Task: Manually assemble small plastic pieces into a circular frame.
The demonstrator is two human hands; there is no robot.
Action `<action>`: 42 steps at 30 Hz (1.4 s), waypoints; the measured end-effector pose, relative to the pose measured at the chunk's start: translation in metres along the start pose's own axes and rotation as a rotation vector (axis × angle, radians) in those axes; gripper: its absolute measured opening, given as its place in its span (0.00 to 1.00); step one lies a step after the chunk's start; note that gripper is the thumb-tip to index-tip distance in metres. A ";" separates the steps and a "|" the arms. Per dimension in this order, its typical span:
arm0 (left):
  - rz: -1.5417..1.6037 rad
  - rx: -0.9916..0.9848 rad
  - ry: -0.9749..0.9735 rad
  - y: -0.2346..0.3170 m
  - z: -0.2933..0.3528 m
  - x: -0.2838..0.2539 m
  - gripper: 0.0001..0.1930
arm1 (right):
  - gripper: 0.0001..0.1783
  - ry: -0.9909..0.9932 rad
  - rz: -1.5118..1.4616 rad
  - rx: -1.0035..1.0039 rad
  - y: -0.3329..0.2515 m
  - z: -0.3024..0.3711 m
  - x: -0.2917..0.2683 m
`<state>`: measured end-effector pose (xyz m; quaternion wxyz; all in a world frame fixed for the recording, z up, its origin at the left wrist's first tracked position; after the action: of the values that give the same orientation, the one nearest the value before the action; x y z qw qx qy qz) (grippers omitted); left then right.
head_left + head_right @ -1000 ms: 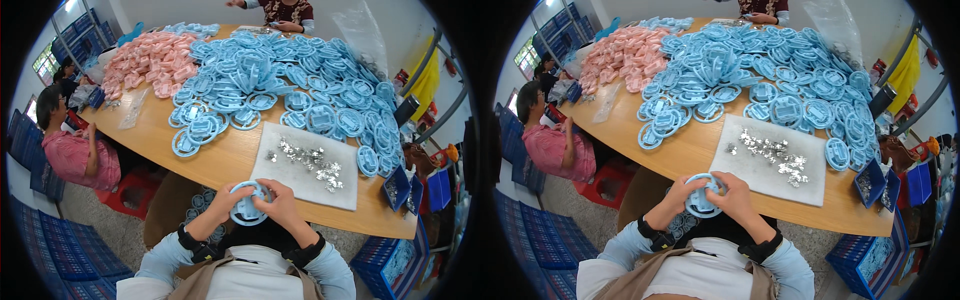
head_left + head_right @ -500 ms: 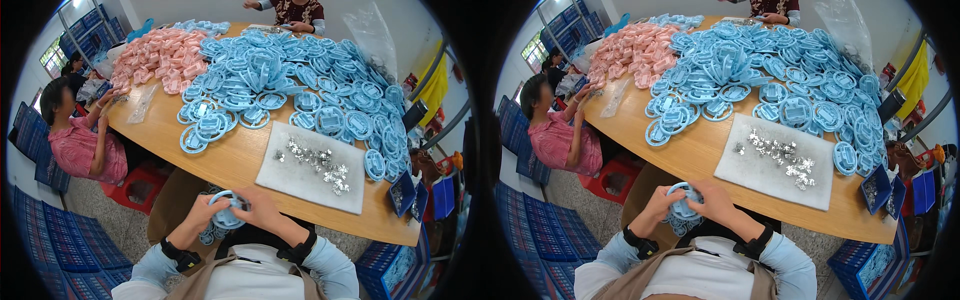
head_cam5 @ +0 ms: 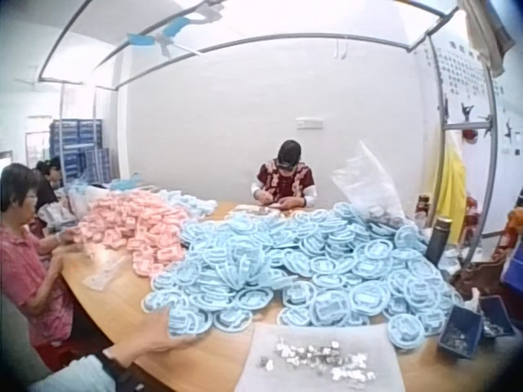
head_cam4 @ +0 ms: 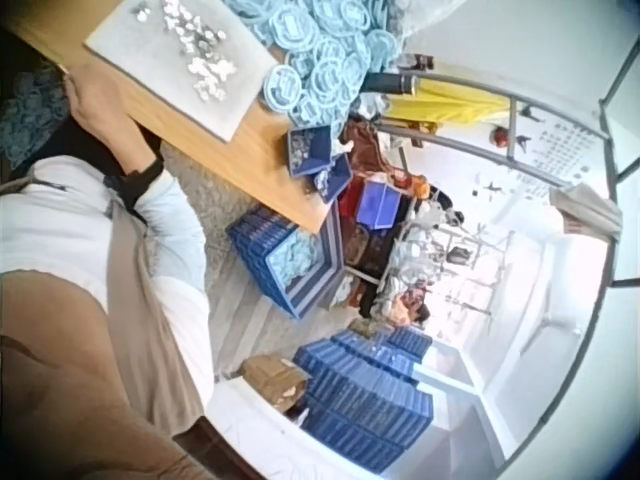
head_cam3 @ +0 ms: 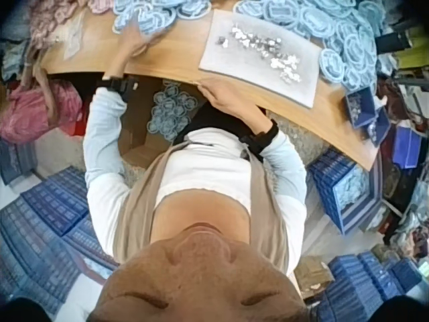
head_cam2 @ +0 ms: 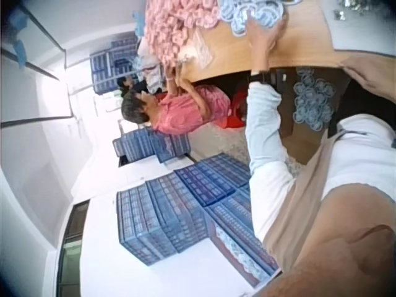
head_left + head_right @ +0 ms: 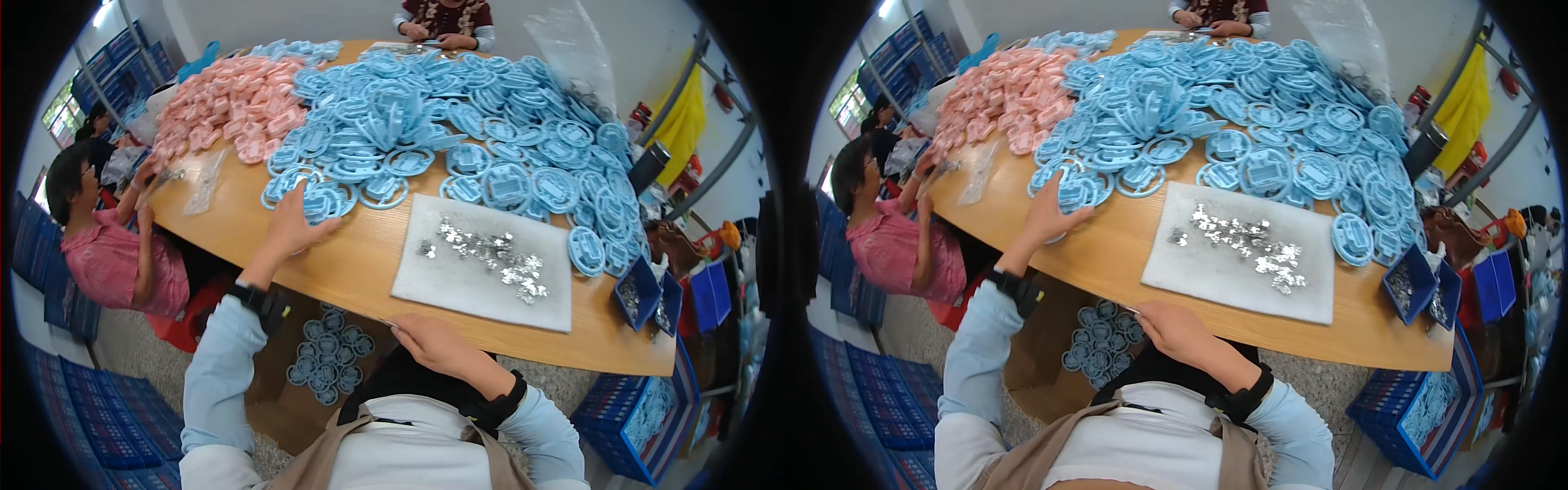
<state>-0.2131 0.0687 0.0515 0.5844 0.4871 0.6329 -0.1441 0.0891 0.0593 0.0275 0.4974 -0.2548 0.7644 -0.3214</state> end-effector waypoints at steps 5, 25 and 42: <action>-0.255 -0.109 -0.259 0.031 -0.027 0.021 0.50 | 0.09 0.335 0.261 0.111 0.046 0.026 -0.055; 0.122 0.687 -0.318 0.109 0.114 -0.012 0.38 | 0.08 0.304 0.461 0.205 0.099 -0.018 -0.094; 0.286 0.734 -0.408 0.123 0.129 0.013 0.37 | 0.07 0.264 0.391 0.103 0.070 0.010 -0.100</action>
<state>-0.0367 0.0373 0.0521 0.4998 0.7065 0.3375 -0.3703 0.1307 0.1742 0.0321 0.4582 -0.0318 0.8403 -0.2881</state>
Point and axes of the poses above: each hand's wrist, its own z-axis away from the middle knuckle, its own x-axis out of the palm, y = z × x, the point moved 5 cm from there along -z, towards the middle knuckle, and after that the axes turned 14 degrees about -x, right-handed, at the moved point
